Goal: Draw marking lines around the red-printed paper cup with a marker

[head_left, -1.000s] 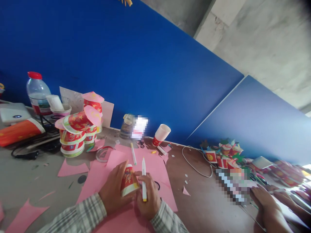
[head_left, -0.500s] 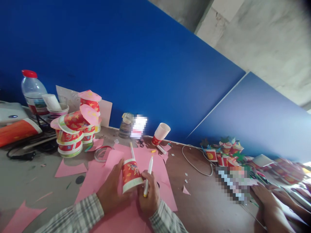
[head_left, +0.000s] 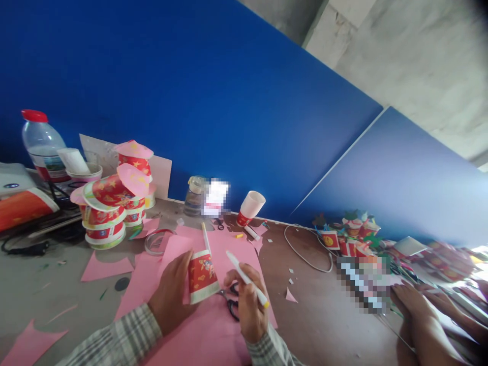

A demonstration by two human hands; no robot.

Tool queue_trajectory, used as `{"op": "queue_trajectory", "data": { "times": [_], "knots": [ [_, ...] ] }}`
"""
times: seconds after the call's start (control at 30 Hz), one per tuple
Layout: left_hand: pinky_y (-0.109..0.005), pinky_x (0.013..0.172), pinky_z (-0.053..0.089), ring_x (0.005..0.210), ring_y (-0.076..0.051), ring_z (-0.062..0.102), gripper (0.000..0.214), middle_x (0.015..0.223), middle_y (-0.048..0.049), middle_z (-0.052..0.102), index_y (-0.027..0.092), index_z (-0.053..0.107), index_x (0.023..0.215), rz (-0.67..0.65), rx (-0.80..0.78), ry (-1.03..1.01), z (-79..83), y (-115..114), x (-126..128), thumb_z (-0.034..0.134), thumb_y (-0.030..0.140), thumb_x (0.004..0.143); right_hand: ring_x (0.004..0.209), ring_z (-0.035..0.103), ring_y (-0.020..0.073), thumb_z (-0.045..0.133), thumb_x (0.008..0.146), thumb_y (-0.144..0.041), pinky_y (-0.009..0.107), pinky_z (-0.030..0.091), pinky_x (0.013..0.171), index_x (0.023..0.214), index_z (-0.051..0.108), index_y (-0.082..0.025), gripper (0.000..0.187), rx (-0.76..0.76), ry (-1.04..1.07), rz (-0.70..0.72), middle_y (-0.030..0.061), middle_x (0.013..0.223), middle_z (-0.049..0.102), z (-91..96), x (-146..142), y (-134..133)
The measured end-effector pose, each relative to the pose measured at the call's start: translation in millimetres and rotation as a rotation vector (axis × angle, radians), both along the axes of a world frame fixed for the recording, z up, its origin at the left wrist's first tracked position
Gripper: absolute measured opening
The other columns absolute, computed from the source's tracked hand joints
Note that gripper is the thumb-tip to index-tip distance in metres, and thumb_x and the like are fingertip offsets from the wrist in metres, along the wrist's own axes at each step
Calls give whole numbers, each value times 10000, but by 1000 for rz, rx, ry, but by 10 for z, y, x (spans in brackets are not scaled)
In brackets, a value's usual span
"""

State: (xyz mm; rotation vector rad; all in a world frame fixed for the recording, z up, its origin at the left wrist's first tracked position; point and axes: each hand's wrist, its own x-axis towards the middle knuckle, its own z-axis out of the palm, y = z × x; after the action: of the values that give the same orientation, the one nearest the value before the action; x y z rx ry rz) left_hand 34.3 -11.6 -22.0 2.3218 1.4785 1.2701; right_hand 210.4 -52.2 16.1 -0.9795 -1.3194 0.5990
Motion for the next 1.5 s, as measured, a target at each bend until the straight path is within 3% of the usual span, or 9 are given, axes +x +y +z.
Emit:
{"op": "queue_trajectory", "data": {
  "times": [0.1, 0.23, 0.4, 0.73, 1.27, 1.5],
  "knots": [
    [-418, 837, 414, 1014, -286, 422, 963, 1116, -117, 446, 151, 168, 1216, 0, 15, 9, -40, 18, 1, 633, 536, 465, 647, 608, 253, 392, 806, -469, 329, 505, 484, 926, 611, -209, 361, -24, -22, 96, 74, 741, 640, 15, -12, -17],
    [-422, 829, 417, 1005, -284, 428, 979, 1108, -110, 448, 168, 143, 1222, 16, 22, 13, -60, 23, 10, 637, 540, 464, 755, 592, 270, 540, 757, -340, 399, 475, 713, 741, 624, -221, 146, 60, -62, 47, 23, 643, 601, 35, -42, -18],
    [-428, 835, 408, 1021, -282, 412, 990, 1118, -117, 427, 181, 122, 1227, 16, -4, 38, -25, 9, 16, 618, 578, 469, 708, 562, 244, 527, 739, -219, 341, 461, 645, 672, 595, -219, 95, 25, -66, -16, 2, 609, 550, 3, -60, -7],
    [-422, 844, 396, 1024, -286, 406, 1012, 1142, -107, 418, 177, 108, 1231, 6, -16, 70, -69, 16, 3, 637, 554, 455, 560, 481, 187, 500, 731, -163, 293, 393, 537, 648, 559, -207, 111, 33, -113, 30, -21, 581, 479, 31, -73, -32],
    [-420, 848, 386, 1019, -291, 410, 990, 1129, -121, 418, 163, 132, 1222, 19, -10, 81, -39, 10, 16, 608, 586, 463, 561, 483, 194, 479, 705, -145, 291, 380, 535, 582, 529, -201, 144, 27, -175, 8, -21, 537, 473, 108, -68, -28],
    [-421, 836, 398, 1005, -291, 420, 955, 1119, -125, 427, 150, 160, 1215, 14, -6, 88, -26, 7, 14, 604, 568, 481, 585, 499, 196, 502, 724, -140, 302, 397, 564, 642, 568, -192, 117, 20, -212, 41, -7, 579, 509, 83, -71, -29]
  ]
}}
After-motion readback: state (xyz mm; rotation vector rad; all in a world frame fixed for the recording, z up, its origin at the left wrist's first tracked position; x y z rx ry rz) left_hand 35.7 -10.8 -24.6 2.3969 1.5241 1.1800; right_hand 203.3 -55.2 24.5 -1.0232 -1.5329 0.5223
